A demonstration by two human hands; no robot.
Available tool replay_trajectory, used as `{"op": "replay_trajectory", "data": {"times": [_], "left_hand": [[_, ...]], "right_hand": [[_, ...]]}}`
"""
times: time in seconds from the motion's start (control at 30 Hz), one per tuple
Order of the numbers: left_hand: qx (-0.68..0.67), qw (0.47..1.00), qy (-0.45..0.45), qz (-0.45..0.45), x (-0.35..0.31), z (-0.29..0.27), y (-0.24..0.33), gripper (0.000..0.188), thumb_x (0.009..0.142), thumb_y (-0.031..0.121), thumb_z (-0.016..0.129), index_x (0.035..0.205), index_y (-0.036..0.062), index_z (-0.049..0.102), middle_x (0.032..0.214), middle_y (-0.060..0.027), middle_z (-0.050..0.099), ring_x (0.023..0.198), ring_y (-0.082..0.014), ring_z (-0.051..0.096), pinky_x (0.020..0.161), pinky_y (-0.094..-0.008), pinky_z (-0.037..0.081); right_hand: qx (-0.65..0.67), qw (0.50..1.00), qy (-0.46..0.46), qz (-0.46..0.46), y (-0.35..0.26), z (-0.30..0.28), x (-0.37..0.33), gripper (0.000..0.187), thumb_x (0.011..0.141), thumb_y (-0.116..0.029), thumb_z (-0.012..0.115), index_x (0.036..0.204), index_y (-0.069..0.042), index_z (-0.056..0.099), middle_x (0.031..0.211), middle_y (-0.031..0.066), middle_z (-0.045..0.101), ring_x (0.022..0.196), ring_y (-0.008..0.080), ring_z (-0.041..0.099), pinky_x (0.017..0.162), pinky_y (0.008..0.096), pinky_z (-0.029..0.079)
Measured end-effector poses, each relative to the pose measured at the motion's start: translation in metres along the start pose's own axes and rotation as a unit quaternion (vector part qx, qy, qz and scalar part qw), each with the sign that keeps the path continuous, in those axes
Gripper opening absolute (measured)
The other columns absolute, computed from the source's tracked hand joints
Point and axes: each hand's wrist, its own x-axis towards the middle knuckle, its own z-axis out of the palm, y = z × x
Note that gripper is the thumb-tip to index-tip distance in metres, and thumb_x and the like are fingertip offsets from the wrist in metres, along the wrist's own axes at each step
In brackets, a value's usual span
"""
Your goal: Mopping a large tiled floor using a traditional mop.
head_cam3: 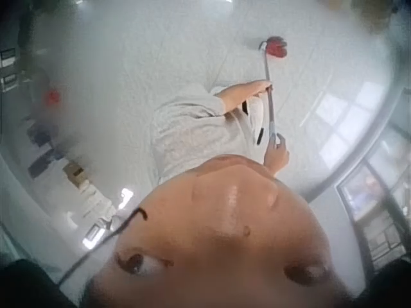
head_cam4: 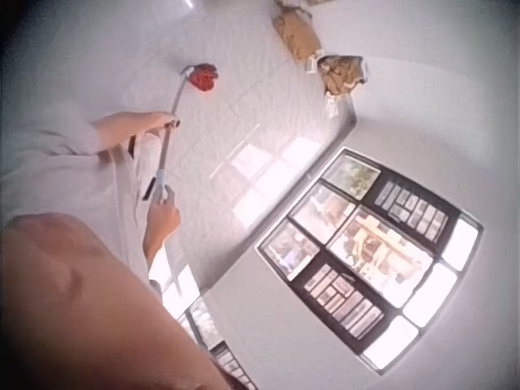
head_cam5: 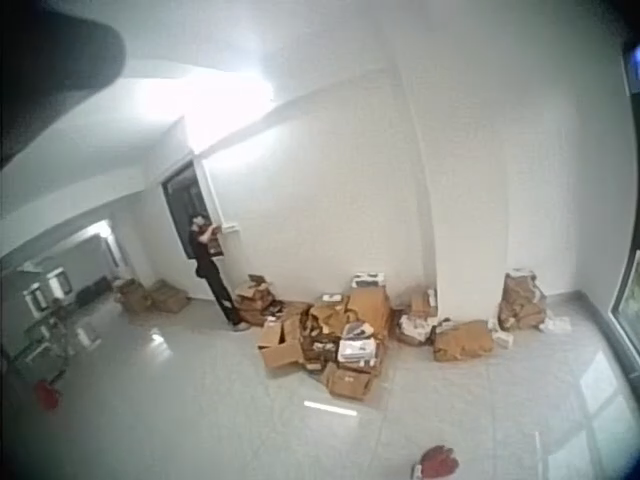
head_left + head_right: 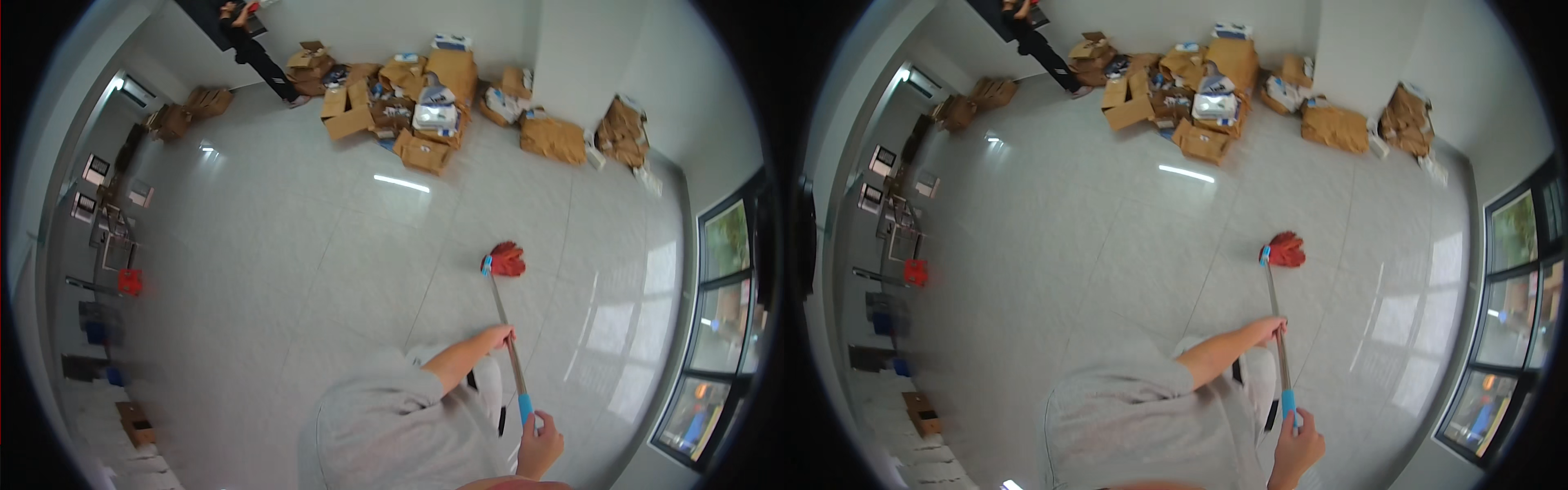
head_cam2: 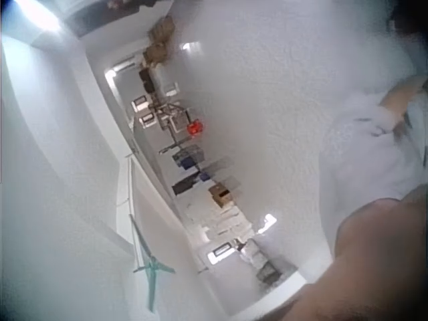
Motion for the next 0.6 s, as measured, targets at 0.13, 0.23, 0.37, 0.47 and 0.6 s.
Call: {"op": "replay_trajectory", "data": {"times": [0.13, 0.23, 0.37, 0.47, 0.6], "left_hand": [[-0.131, 0.983, 0.084, -0.099, -0.041, -0.037, -0.041, 0.010, 0.077, 0.007, 0.056, 0.068, 0.0038, 0.053, 0.065, -0.0091, 0.054, 0.059, -0.0203, 0.053, 0.053, -0.0296, 0.043], [-0.184, 0.962, 0.118, -0.164, -0.072, -0.053, -0.060, 0.009, 0.077, 0.006, 0.056, 0.069, 0.0026, 0.052, 0.066, -0.0095, 0.054, 0.059, -0.0202, 0.054, 0.053, -0.0282, 0.043], [-0.161, 0.971, 0.143, -0.101, -0.113, -0.061, -0.093, 0.021, 0.082, 0.018, 0.053, 0.065, 0.0060, 0.050, 0.060, -0.0088, 0.050, 0.055, -0.0211, 0.050, 0.049, -0.0337, 0.041], [-0.119, 0.977, 0.152, -0.094, -0.155, -0.056, -0.143, 0.030, 0.085, 0.028, 0.051, 0.062, 0.0086, 0.049, 0.056, -0.0082, 0.047, 0.051, -0.0217, 0.048, 0.045, -0.0379, 0.038], [-0.054, 0.981, 0.110, -0.152, -0.228, 0.017, -0.141, 0.027, 0.084, 0.025, 0.048, 0.061, 0.0109, 0.045, 0.054, -0.0066, 0.042, 0.054, -0.0239, 0.048, 0.049, -0.0425, 0.042]], "right_hand": [[-0.012, 0.998, -0.022, -0.051, -0.022, 0.009, -0.044, 0.012, 0.079, -0.025, 0.070, 0.086, -0.015, 0.069, 0.050, 0.0077, 0.053, 0.048, 0.0294, 0.054, 0.050, 0.0409, 0.041], [-0.006, 0.998, -0.050, -0.025, -0.022, 0.000, -0.087, 0.014, 0.079, -0.024, 0.070, 0.087, -0.013, 0.069, 0.057, 0.0086, 0.060, 0.054, 0.0288, 0.060, 0.052, 0.0411, 0.043], [0.110, 0.986, -0.070, 0.108, -0.006, -0.011, -0.137, 0.018, 0.080, -0.023, 0.069, 0.089, -0.008, 0.068, 0.066, 0.0115, 0.066, 0.067, 0.0296, 0.066, 0.063, 0.0385, 0.049], [0.415, 0.903, -0.080, -0.076, 0.038, -0.003, -0.177, 0.028, 0.086, -0.027, 0.061, 0.081, 0.000, 0.067, 0.070, 0.0136, 0.068, 0.079, 0.0328, 0.066, 0.094, 0.0398, 0.042], [0.717, 0.695, -0.043, -0.036, 0.111, 0.005, -0.230, 0.042, 0.090, -0.024, 0.049, 0.053, -0.004, 0.051, 0.052, 0.0076, 0.053, 0.058, 0.0225, 0.054, 0.084, 0.0388, 0.038]]}}
